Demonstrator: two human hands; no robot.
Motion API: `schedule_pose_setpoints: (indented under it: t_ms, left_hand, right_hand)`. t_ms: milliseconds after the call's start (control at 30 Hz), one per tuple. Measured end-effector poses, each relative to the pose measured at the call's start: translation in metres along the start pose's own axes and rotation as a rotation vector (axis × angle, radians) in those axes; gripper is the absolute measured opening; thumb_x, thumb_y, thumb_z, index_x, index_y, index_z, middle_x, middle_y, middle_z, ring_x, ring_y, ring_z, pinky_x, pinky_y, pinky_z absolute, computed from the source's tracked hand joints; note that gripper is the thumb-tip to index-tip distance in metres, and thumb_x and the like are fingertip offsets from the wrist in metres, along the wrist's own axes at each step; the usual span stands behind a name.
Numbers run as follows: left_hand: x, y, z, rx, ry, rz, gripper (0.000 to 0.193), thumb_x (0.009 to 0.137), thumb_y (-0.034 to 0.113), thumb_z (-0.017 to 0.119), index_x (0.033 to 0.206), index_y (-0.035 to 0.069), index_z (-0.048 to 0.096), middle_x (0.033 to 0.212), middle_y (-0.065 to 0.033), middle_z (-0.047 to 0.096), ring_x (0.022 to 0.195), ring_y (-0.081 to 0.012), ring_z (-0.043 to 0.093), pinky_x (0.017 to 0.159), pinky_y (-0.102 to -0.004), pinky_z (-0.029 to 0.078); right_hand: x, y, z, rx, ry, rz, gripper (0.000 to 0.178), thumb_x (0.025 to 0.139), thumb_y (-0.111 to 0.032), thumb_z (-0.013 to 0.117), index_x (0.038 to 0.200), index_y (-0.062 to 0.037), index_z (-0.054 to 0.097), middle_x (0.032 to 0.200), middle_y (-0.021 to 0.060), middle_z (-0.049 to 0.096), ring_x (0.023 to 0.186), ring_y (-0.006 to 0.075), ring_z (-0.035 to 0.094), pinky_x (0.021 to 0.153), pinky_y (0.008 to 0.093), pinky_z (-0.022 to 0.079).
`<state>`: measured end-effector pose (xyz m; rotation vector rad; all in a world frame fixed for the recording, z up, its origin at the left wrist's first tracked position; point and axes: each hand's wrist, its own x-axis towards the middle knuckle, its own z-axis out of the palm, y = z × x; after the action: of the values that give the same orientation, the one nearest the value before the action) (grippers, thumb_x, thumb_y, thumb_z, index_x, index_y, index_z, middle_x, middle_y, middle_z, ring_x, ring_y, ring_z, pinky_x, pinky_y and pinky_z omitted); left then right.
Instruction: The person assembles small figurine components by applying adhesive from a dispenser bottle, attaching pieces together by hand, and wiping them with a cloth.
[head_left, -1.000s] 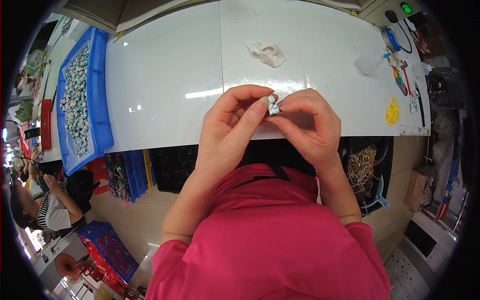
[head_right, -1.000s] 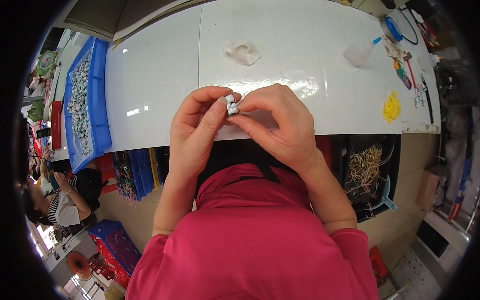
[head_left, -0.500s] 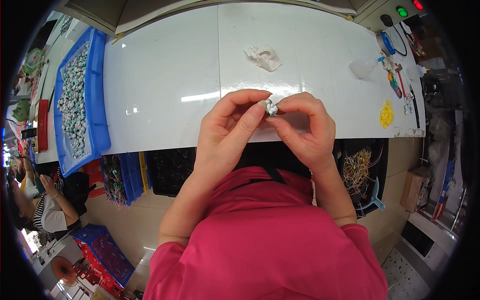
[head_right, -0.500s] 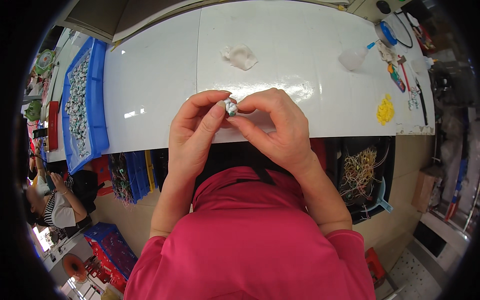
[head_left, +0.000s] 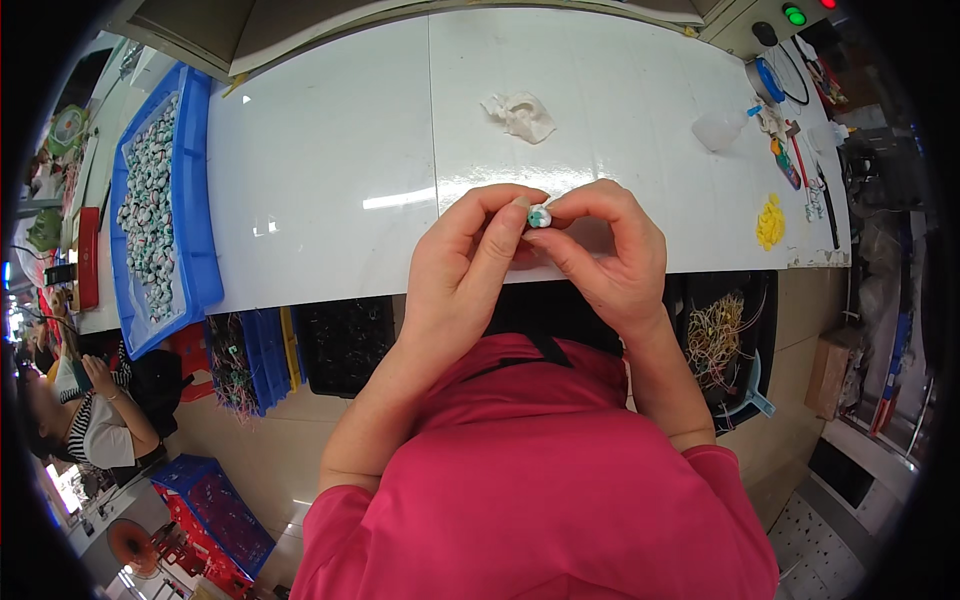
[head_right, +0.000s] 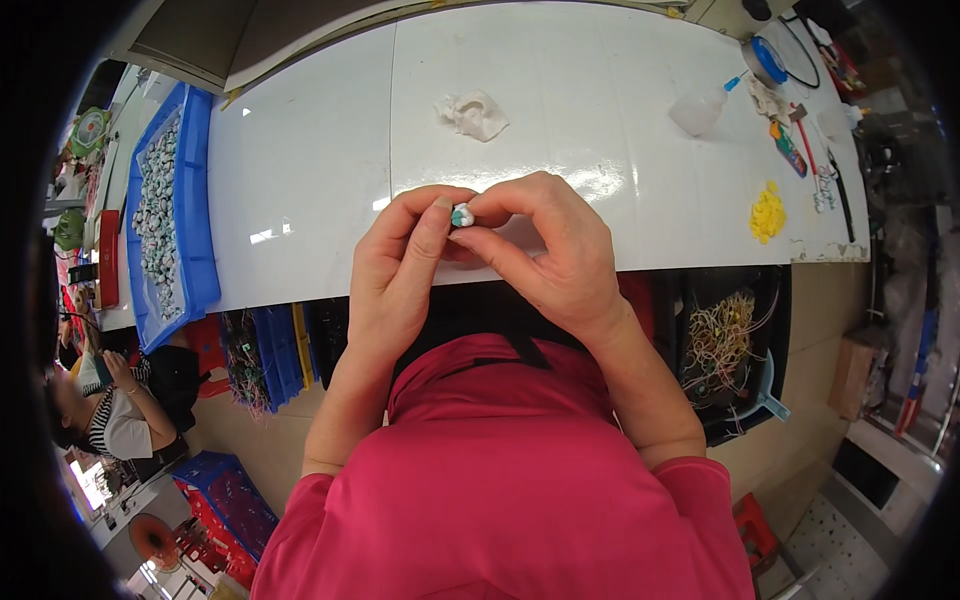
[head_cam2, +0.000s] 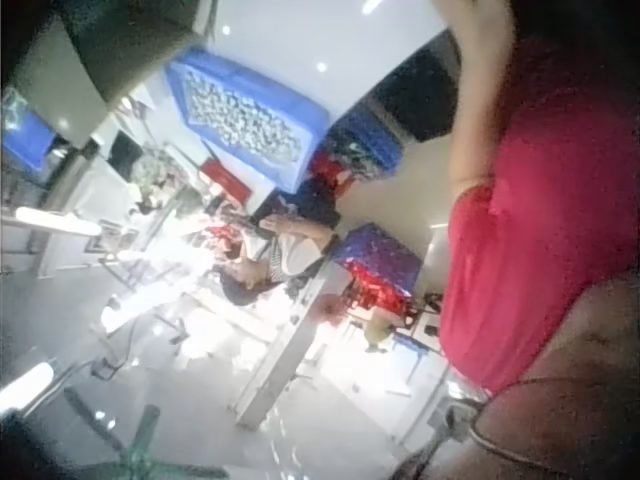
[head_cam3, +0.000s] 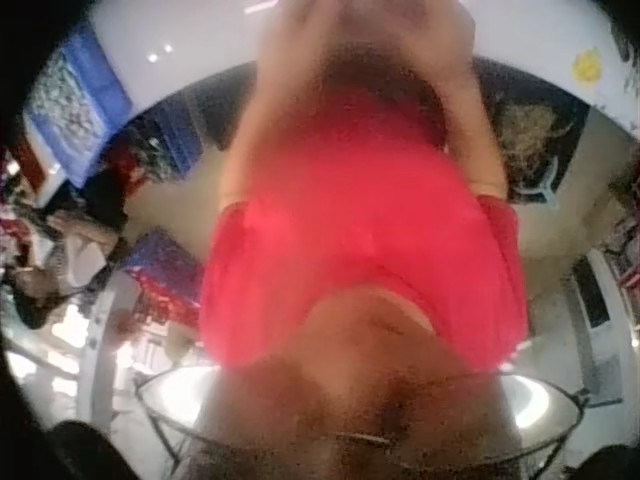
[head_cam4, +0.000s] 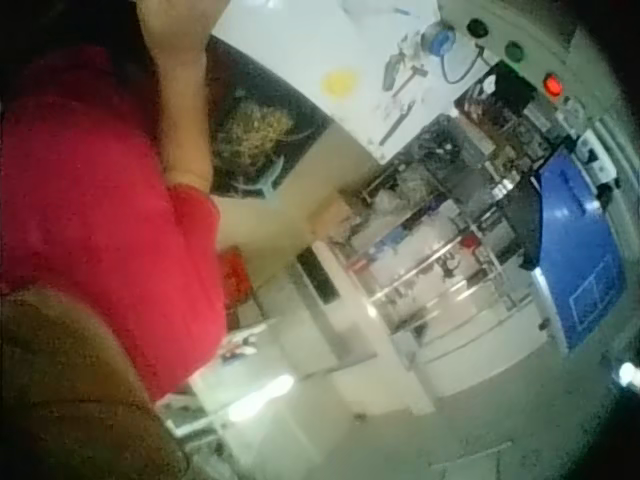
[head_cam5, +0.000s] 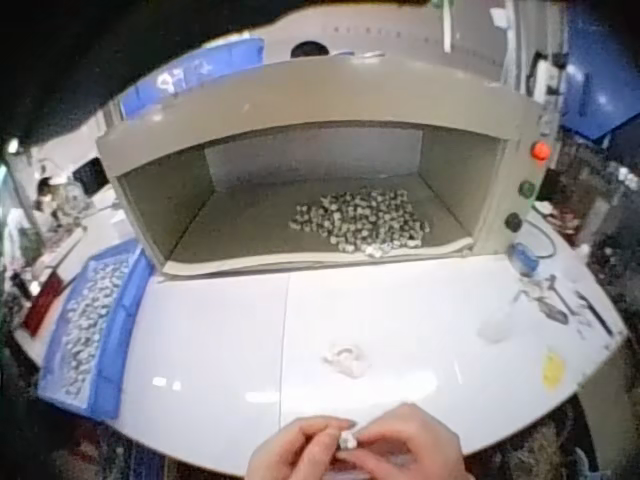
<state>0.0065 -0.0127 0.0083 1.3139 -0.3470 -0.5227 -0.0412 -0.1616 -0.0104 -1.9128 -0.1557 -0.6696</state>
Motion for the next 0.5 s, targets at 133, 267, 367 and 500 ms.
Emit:
schedule_pose_setpoints:
  t_ms: [133, 267, 367, 500]
  left_hand:
    - [-0.002, 0.0032, -0.0007, 0.04, -0.022, -0.022, 0.023, 0.098, 0.016, 0.048, 0.11, -0.001, 0.058, 0.098, -0.0053, 0.062, 0.089, -0.0091, 0.058, 0.078, -0.0229, 0.049]
    - [0.0017, 0.0093, -0.0048, -0.041, -0.077, -0.096, 0.023, 0.097, 0.015, 0.049, 0.113, 0.0, 0.057, 0.099, -0.0051, 0.061, 0.091, -0.0095, 0.058, 0.081, -0.0226, 0.048]
    - [0.0045, 0.0093, -0.0081, -0.125, -0.117, -0.093, 0.022, 0.096, 0.015, 0.05, 0.111, 0.0, 0.057, 0.099, -0.0047, 0.061, 0.091, -0.0093, 0.058, 0.082, -0.0224, 0.047]
    - [0.0037, 0.005, -0.0083, -0.14, -0.085, -0.092, 0.019, 0.096, 0.015, 0.051, 0.108, 0.0, 0.056, 0.097, -0.0045, 0.06, 0.09, -0.009, 0.057, 0.081, -0.0224, 0.048]
  right_hand:
    - [-0.0006, -0.0013, -0.0012, -0.009, -0.003, 0.012, 0.024, 0.073, -0.006, 0.075, 0.09, -0.0063, 0.058, 0.083, 0.0038, 0.061, 0.074, 0.0173, 0.059, 0.064, 0.0275, 0.047]
    - [-0.0007, 0.0013, -0.0021, -0.009, 0.023, 0.0, 0.025, 0.071, -0.007, 0.076, 0.088, -0.0066, 0.057, 0.08, 0.0033, 0.06, 0.073, 0.0172, 0.058, 0.063, 0.0277, 0.046]
    - [-0.0018, 0.0012, -0.0031, -0.013, 0.003, 0.011, 0.027, 0.07, -0.007, 0.077, 0.087, -0.0071, 0.057, 0.079, 0.0031, 0.059, 0.071, 0.0174, 0.057, 0.062, 0.0278, 0.045]
    - [-0.0014, 0.0023, -0.003, 0.0, -0.013, -0.022, 0.028, 0.069, -0.007, 0.078, 0.087, -0.0075, 0.056, 0.079, 0.0032, 0.058, 0.07, 0.0178, 0.056, 0.061, 0.0277, 0.045]
